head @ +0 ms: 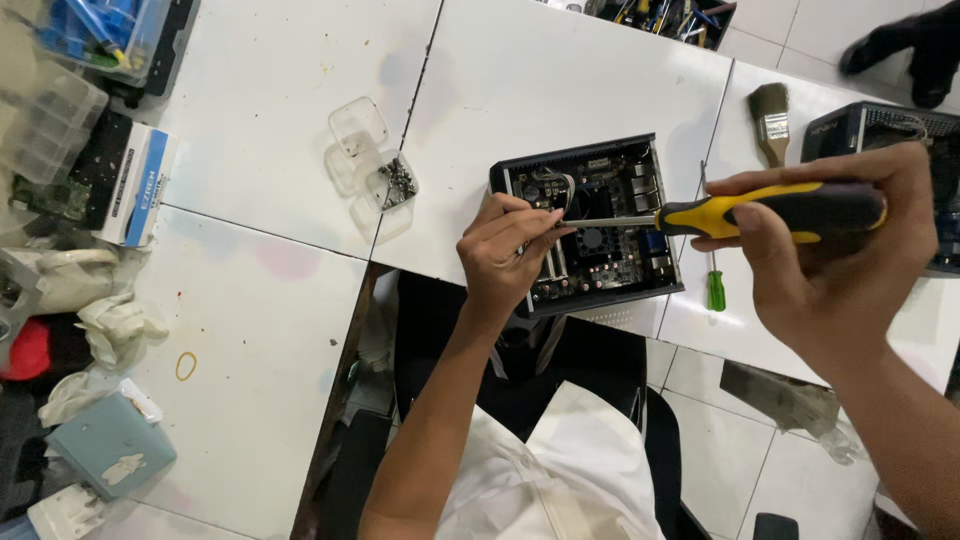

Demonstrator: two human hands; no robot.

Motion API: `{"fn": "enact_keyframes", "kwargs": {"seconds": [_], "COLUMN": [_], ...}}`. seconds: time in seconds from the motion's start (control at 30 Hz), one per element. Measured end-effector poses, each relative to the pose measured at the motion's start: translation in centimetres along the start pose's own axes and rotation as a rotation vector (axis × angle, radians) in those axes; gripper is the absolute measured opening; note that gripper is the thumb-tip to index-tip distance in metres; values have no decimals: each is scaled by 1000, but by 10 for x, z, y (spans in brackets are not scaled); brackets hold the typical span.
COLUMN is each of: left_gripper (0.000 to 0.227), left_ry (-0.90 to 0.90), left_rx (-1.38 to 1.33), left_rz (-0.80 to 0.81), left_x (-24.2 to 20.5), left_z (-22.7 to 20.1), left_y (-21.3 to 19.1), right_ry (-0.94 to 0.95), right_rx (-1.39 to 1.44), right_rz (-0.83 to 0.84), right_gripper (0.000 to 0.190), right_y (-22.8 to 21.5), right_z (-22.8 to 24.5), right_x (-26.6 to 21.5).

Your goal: The person uses a screwdriver to tighten screws on the internal components of a computer case. They manipulate wires and adjust parts within the open case while working at a white table.

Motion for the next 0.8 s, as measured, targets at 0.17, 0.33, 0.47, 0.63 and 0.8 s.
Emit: {"fn": "enact_keyframes", "kwargs": {"seconds": [0.17, 0.33, 0.47, 0.63, 0.8], "left_gripper": [21, 21, 29, 67, 59], "left_ry": [3, 16, 27, -10, -86], "left_rx": [-3, 28, 38, 151, 191], "left_rz": [56, 273, 212, 281, 205], "left_x": [5, 6, 17, 8, -7], "left_z": [15, 23, 22, 36, 32], "left_y": [-3, 3, -3, -5, -18], "right_ry": [0, 26, 122, 62, -4], "right_rx": [82, 163, 187, 102, 76], "right_rz": [-60, -60, -114, -100, -66], "right_gripper": [30, 24, 27, 25, 25], "right_y": [20, 17, 6, 2, 8], "right_z": [-22, -53, -67, -60, -68], "right_x": [-15, -15, -14, -8, -1]}}
Point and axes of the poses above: each hand's wrist, its own x-axis towards the middle knuckle, its own y-axis out of the palm, z = x × y, the point moved 6 cm from there along x, towards the middle knuckle, and after that the axes turned 7 degrees about z, right-handed, at the moved point
